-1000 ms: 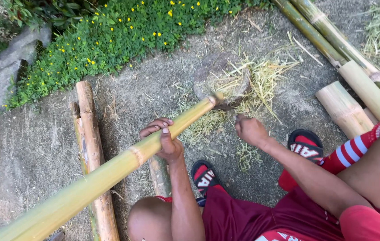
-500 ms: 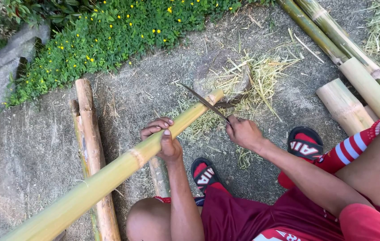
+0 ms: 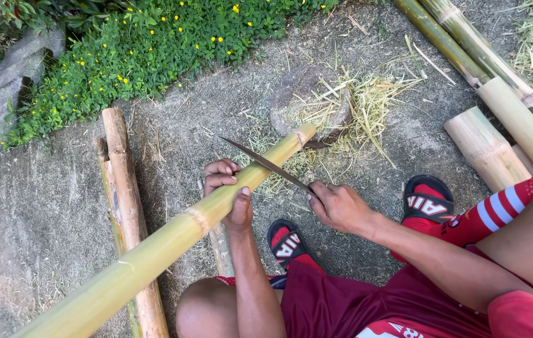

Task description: Splitting and scraping bamboo poles with a machete.

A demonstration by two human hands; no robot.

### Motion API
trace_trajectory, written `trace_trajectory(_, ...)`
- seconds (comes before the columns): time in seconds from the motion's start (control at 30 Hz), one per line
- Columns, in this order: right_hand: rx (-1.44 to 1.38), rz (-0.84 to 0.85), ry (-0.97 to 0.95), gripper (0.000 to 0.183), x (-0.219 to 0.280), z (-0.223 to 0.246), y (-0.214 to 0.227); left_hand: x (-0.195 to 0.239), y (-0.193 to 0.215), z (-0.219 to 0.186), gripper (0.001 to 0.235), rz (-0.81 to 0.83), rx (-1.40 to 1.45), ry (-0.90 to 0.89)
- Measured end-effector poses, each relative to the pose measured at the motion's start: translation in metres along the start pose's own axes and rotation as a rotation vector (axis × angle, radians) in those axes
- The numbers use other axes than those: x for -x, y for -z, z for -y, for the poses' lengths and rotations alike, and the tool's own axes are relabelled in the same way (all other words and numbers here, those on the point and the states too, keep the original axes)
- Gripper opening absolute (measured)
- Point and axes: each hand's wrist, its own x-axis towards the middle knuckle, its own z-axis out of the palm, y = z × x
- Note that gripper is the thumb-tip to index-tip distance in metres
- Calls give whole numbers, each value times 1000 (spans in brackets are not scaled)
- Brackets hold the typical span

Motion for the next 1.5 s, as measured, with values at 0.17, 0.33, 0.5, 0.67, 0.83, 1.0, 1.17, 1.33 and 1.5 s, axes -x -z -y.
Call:
trace_trajectory(0.17, 0, 164, -276, 20, -8, -60, -5, 4, 2, -4, 29, 75, -17, -11)
trace_trajectory(0.33, 97, 264, -444, 21, -4, -31, 24, 1, 3, -4, 28, 158, -46, 5)
trace_trajectory(0.5, 96, -27, -46, 25, 3, -9, 22, -11, -9, -14, 58, -11, 55, 135)
trace_trajectory(0.67, 66, 134, -408, 19, -2, -76, -4, -1, -24, 29, 46, -229, -44, 245)
trace_trajectory(0.83, 160, 110, -614, 28, 2, -112, -11, 18, -45, 101, 48, -250, -143, 460)
trace_trajectory(1.0, 194, 187, -695, 74, 7, -144, -22, 40, -46, 151, 63, -78, -355, 558)
trace_trajectory(1.17, 233, 232, -646, 81, 18, -174, -35, 17, -42, 115, 65, -149, -422, 617)
trace_trajectory(1.33, 205, 209, -650, 79, 24, -185, -39, -17, -32, 41, 70, -256, -570, 526)
trace_trajectory(1.5, 212, 223, -613, 76, 31, -196, -36, -47, -17, -39, 77, -574, -270, 307)
